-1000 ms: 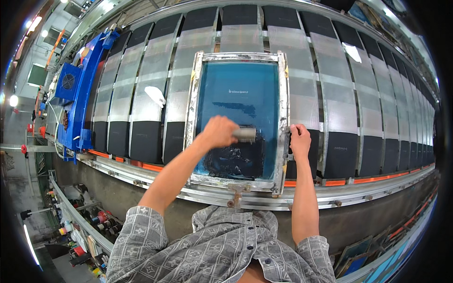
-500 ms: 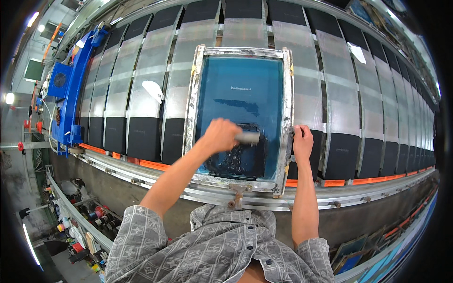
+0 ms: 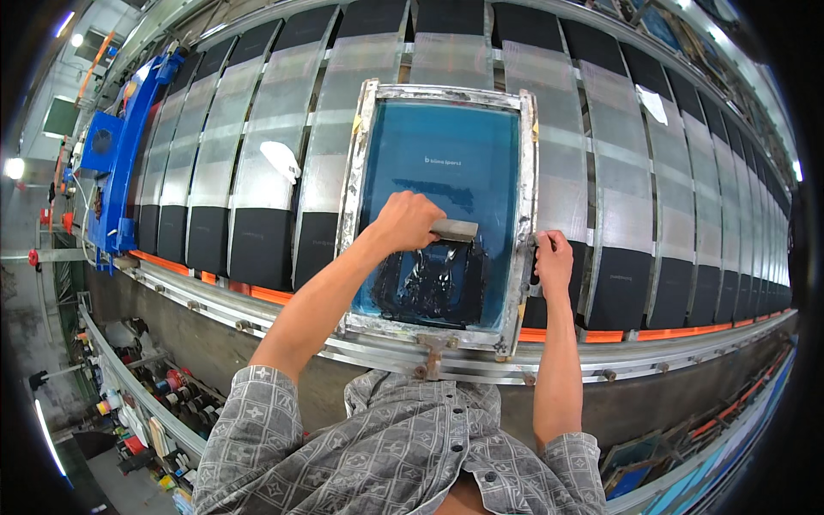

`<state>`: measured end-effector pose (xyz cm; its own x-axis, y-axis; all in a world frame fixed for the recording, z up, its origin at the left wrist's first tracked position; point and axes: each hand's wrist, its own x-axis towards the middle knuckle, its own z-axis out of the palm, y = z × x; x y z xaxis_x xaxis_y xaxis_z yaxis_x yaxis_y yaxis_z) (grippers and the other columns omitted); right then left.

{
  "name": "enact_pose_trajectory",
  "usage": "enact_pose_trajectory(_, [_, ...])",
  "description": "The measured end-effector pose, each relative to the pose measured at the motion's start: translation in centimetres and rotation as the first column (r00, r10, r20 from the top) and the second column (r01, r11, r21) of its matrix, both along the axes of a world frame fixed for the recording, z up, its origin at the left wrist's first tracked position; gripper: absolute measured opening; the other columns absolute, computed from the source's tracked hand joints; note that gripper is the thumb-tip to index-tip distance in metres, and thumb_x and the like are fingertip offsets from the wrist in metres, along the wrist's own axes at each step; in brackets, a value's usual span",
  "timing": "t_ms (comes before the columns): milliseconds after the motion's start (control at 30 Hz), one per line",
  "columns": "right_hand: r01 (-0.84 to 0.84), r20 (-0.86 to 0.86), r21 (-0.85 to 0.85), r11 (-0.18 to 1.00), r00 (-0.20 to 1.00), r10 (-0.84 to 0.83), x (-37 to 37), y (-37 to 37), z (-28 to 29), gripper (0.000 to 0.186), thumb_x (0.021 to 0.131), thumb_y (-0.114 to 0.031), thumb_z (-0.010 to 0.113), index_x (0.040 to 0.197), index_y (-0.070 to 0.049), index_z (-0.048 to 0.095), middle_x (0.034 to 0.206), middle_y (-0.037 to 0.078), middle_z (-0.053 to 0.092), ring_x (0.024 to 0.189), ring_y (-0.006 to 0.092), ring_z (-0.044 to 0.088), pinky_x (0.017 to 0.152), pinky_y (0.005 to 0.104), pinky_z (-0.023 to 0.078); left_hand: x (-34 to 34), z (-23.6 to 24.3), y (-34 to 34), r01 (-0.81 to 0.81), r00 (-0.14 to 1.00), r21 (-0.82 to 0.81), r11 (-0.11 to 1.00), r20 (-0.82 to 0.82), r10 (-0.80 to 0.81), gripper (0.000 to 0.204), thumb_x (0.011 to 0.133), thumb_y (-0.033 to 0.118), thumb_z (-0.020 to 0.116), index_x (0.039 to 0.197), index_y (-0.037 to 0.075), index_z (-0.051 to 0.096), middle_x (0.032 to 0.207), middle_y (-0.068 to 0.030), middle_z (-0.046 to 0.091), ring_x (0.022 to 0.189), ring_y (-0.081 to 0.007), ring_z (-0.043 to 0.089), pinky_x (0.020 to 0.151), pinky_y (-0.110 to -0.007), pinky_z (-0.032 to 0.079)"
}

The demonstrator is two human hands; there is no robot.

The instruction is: The person repeatedly rolls a squeegee across a screen printing frame to spread ink evenly. The person holds the frame with one hand and uses the squeegee with the other, working over a conveyor belt in a factory setting.

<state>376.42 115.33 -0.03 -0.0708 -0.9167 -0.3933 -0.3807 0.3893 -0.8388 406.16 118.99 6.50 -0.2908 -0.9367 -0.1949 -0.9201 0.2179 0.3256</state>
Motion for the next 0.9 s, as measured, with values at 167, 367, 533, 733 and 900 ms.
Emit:
enact_pose_trajectory(167, [0.045, 0.128, 0.042, 0.998, 0.990, -0.050, 0.1, 0.1, 0.0, 0.021, 0.093, -0.024, 0.060, 0.097, -0.004, 0.062, 0.061, 0.001, 0.052, 0.046, 0.0083, 0.047, 0.041, 0.0254, 0.040, 0.1, -0.3, -0.9, -0.030, 0.999, -0.005, 1.000, 0.024, 0.030, 0.026, 0.069, 0.029, 0.079, 0.089, 0.014, 0.073, 0.080, -0.0101, 0.069, 0.079, -0.0338, 0.066, 0.069, -0.045, 0.052])
enact_pose_trajectory(367, [0.060, 0.173, 0.048, 0.997, 0.983, -0.067, 0.0, 0.1, 0.0, 0.020, 0.093, -0.023, 0.059, 0.096, -0.003, 0.061, 0.060, 0.000, 0.050, 0.045, 0.0083, 0.046, 0.041, 0.0258, 0.040, -2.1, -0.3, 5.6, 0.004, 1.000, 0.080, 0.997, -0.001, -0.004, 0.019, 0.068, 0.025, 0.078, 0.080, 0.014, 0.068, 0.077, -0.0080, 0.067, 0.076, -0.0317, 0.066, 0.068, -0.046, 0.052])
enact_pose_trajectory(533, [0.068, 0.178, 0.077, 0.995, 0.981, -0.081, 0.0, 0.1, 0.3, 0.021, 0.094, -0.023, 0.059, 0.097, -0.003, 0.061, 0.062, 0.001, 0.053, 0.049, 0.0091, 0.049, 0.046, 0.0263, 0.041, -2.9, -0.6, 9.9, 0.049, 0.999, 0.164, 0.985, -0.020, -0.046, 0.022, 0.066, 0.026, 0.079, 0.082, 0.015, 0.069, 0.079, -0.0075, 0.068, 0.078, -0.0308, 0.066, 0.067, -0.045, 0.052])
enact_pose_trajectory(733, [0.067, 0.014, -0.088, 0.994, 0.998, -0.066, 0.1, 0.4, -2.0, 0.028, 0.093, -0.027, 0.059, 0.099, -0.001, 0.062, 0.072, 0.004, 0.061, 0.064, 0.0130, 0.056, 0.063, 0.0310, 0.044, -1.0, 1.1, 2.6, -0.038, 0.999, 0.034, 0.999, 0.000, 0.038, 0.024, 0.069, 0.027, 0.078, 0.089, 0.015, 0.072, 0.083, -0.0082, 0.069, 0.082, -0.0313, 0.066, 0.071, -0.044, 0.052])
enact_pose_trajectory(900, [0.098, -0.078, -0.153, 0.983, 0.991, -0.111, 0.0, 0.0, -3.7, 0.033, 0.090, -0.030, 0.061, 0.104, -0.001, 0.066, 0.085, 0.012, 0.068, 0.078, 0.0222, 0.065, 0.075, 0.0338, 0.048, -2.7, -1.6, 7.0, -0.117, 0.992, -0.265, 0.957, -0.081, 0.099, 0.030, 0.068, 0.013, 0.073, 0.098, 0.015, 0.072, 0.096, -0.0060, 0.070, 0.085, -0.0284, 0.066, 0.071, -0.043, 0.052])
